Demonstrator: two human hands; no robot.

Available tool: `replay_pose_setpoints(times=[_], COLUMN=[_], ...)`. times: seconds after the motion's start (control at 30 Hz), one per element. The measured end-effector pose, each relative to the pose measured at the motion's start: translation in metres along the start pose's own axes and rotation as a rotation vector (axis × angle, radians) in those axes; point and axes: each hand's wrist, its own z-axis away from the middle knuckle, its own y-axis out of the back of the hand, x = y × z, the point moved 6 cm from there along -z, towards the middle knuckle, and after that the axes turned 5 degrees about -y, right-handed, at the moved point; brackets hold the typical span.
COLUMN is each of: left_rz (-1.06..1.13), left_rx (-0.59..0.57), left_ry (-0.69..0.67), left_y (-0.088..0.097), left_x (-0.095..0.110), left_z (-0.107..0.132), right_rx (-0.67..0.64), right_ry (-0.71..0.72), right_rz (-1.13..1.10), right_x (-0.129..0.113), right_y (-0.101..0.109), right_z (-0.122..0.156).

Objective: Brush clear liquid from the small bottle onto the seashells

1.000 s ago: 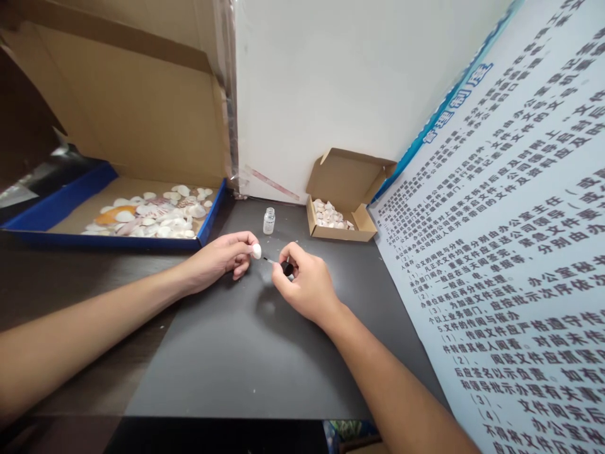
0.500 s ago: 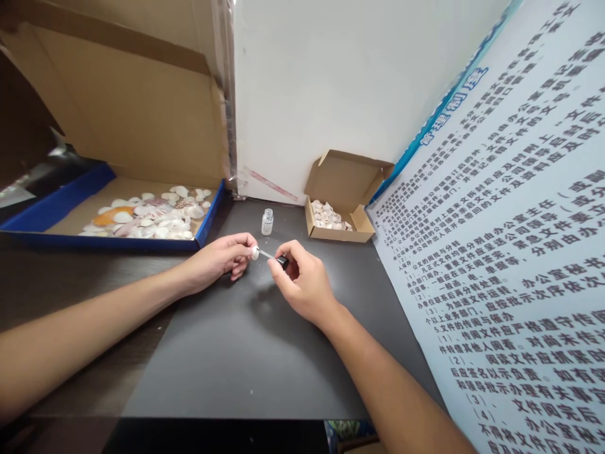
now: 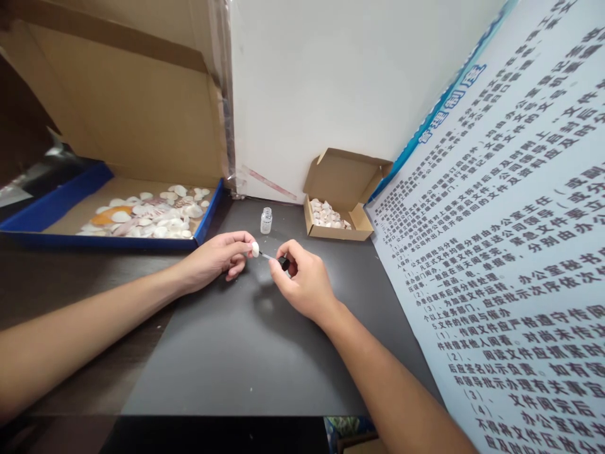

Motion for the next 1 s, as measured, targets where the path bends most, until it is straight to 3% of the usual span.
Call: replay_pose_setpoints(times=[0.13,0.3,0.53,0.73,1.0], left_rz=[-0.005,0.009,0.029,0.03,0.038], left_rx=[0.0,0.014,-0.003,0.003,0.014], left_ry=[0.006,0.004,-0.006,-0.001,0.002], left_y=[0.0009,0.0014,0.0005,0.0007,0.001], left_x=[0.0,0.0013,0.0015,0.0009,0.001], left_z=[0.0004,0.0011,0.0013,0.0016,0.0014], right_rx=[0.007,-0.029,0.032,-0.027,-0.011], right_ry=[0.037,0.03,0.056,0.041,0.089], right_rz=[-0.075,0.002,-0.085,-0.002,-0.1], right_x=[-0.0021,-0.0029,-0.0045,-0.0021,-0.0039], right_y=[0.0006,-0.0007,0.0034,-0.0007,0.0007], right_z=[0.0001,0.0005,0.001,0.0007,0.0008])
